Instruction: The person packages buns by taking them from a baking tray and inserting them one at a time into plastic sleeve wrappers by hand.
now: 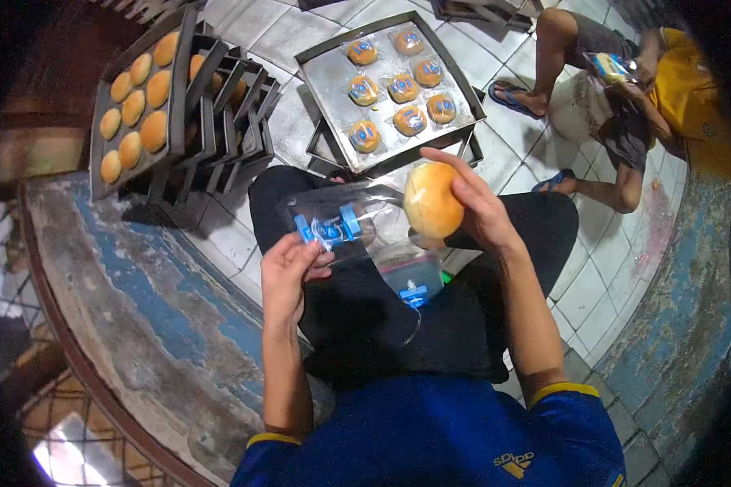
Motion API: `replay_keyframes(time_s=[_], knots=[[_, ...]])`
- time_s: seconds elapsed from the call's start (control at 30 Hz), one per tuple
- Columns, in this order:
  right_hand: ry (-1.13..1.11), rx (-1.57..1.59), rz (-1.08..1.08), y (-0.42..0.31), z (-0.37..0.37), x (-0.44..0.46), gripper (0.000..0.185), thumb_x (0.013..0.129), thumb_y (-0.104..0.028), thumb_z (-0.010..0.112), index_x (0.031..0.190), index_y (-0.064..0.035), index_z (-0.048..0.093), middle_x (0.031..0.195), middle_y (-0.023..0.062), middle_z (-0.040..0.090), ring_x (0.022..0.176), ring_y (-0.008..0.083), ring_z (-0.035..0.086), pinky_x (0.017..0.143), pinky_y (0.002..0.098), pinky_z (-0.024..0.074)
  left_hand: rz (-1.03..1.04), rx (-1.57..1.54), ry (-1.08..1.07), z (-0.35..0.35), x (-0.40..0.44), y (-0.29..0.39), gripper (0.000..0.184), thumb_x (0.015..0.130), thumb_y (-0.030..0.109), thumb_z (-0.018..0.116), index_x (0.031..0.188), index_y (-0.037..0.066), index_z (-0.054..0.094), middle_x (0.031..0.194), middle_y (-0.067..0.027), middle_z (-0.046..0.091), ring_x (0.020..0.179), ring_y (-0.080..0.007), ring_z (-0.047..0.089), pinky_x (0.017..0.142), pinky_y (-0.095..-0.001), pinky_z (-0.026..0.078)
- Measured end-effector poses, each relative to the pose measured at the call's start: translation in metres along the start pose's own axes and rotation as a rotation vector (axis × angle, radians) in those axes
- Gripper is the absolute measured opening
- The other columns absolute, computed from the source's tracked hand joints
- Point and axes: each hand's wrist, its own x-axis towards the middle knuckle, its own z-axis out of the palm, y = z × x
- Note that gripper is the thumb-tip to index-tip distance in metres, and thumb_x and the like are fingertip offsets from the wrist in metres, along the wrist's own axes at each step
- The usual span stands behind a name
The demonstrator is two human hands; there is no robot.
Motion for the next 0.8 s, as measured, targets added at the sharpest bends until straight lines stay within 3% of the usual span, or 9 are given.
replay_keyframes(time_s=[0.13, 0.2, 0.23, 0.33, 0.43, 0.5, 0.6, 0.63, 0.8], knots=[[-0.064, 0.067, -0.085, -0.03, 0.035, -0.035, 0.072, 0.108, -0.04, 0.06, 0.164, -0.0009, 0.037, 0.16, 0.0129, 0.047, 0.143, 0.0194, 0.051, 0.12, 0.0352, 0.04, 0.041, -0.032, -0.038, -0.001, -0.011, -0.007, 0.026, 0.101, 0.017, 0.075, 0.119, -0.001, 0.068, 0.101, -0.0103, 0.077, 0.087, -0.0174, 0.078, 0.072, -0.0302, 0.066], [-0.078, -0.336, -0.183, -0.035, 0.059, -0.044, 0.091, 0.098, -0.05, 0.072, 0.164, 0.0003, 0.036, 0.151, 0.0128, 0.054, 0.14, 0.0225, 0.054, 0.119, 0.0373, 0.0409, 0.05, -0.04, -0.04, 0.005, -0.024, -0.007, 0.029, 0.101, 0.016, 0.075, 0.121, -0.002, 0.066, 0.103, -0.0114, 0.077, 0.086, -0.0184, 0.078, 0.073, -0.0314, 0.067], [-0.088, -0.315, -0.151, -0.032, 0.07, -0.049, 0.091, 0.095, -0.034, 0.081, 0.166, -0.0019, 0.034, 0.155, 0.0157, 0.05, 0.142, 0.0236, 0.052, 0.119, 0.0384, 0.0411, 0.037, -0.062, -0.087, 0.009, -0.032, -0.006, 0.03, 0.101, 0.016, 0.075, 0.123, -0.003, 0.065, 0.106, -0.0124, 0.077, 0.087, -0.0194, 0.078, 0.073, -0.0316, 0.067], [-0.087, -0.608, -0.09, -0.046, 0.086, -0.061, 0.097, 0.091, -0.02, 0.087, 0.167, -0.005, 0.029, 0.15, 0.017, 0.055, 0.14, 0.0231, 0.054, 0.118, 0.0383, 0.0418, -0.006, -0.069, -0.261, -0.002, -0.05, -0.012, 0.048, 0.099, 0.017, 0.077, 0.139, -0.001, 0.058, 0.122, -0.0167, 0.075, 0.105, -0.023, 0.077, 0.083, -0.0346, 0.066], [-0.162, -0.573, 0.029, -0.071, 0.092, -0.08, 0.088, 0.087, -0.019, 0.091, 0.154, -0.0073, 0.035, 0.134, 0.0148, 0.063, 0.13, 0.0217, 0.061, 0.115, 0.0383, 0.0436, 0.067, 0.016, -0.621, -0.013, -0.07, -0.001, 0.077, 0.092, 0.009, 0.085, 0.156, 0.004, 0.043, 0.137, -0.0165, 0.069, 0.125, -0.0191, 0.065, 0.104, -0.0313, 0.054], [-0.272, -0.709, 0.059, -0.076, 0.1, -0.087, 0.072, 0.084, -0.022, 0.094, 0.137, -0.0072, 0.047, 0.13, 0.0121, 0.066, 0.12, 0.0199, 0.065, 0.109, 0.0387, 0.0488, 0.05, 0.106, -0.73, -0.005, -0.079, 0.011, 0.076, 0.091, 0.011, 0.086, 0.154, 0.004, 0.046, 0.134, -0.0139, 0.07, 0.123, -0.0167, 0.065, 0.103, -0.0309, 0.054], [-0.398, -0.917, 0.049, -0.079, 0.123, -0.087, 0.061, 0.083, -0.022, 0.094, 0.127, -0.0051, 0.056, 0.126, 0.0091, 0.067, 0.114, 0.0209, 0.067, 0.102, 0.0395, 0.0534, 0.039, 0.35, -0.87, 0.006, -0.08, 0.012, 0.07, 0.088, 0.016, 0.09, 0.146, 0.002, 0.054, 0.127, -0.0058, 0.071, 0.117, -0.0115, 0.064, 0.099, -0.0302, 0.054], [-0.415, -1.044, -0.147, -0.077, 0.122, -0.087, 0.054, 0.083, -0.025, 0.093, 0.123, -0.0017, 0.065, 0.121, 0.0103, 0.068, 0.109, 0.0252, 0.068, 0.097, 0.0403, 0.0559, 0.106, 0.353, -0.905, 0.008, -0.078, 0.007, 0.068, 0.088, 0.017, 0.09, 0.145, 0.002, 0.056, 0.126, -0.0049, 0.071, 0.115, -0.0112, 0.064, 0.099, -0.0299, 0.053], [-0.671, -1.138, -0.151, -0.09, 0.137, -0.102, 0.066, 0.084, -0.032, 0.09, 0.136, 0.0002, 0.067, 0.126, 0.0205, 0.068, 0.118, 0.0388, 0.068, 0.103, 0.0458, 0.0539, 0.091, 0.243, -1.015, 0.019, -0.088, 0.003, 0.068, 0.089, 0.017, 0.09, 0.147, 0.001, 0.055, 0.132, -0.0059, 0.069, 0.117, -0.0115, 0.063, 0.101, -0.0301, 0.053]])
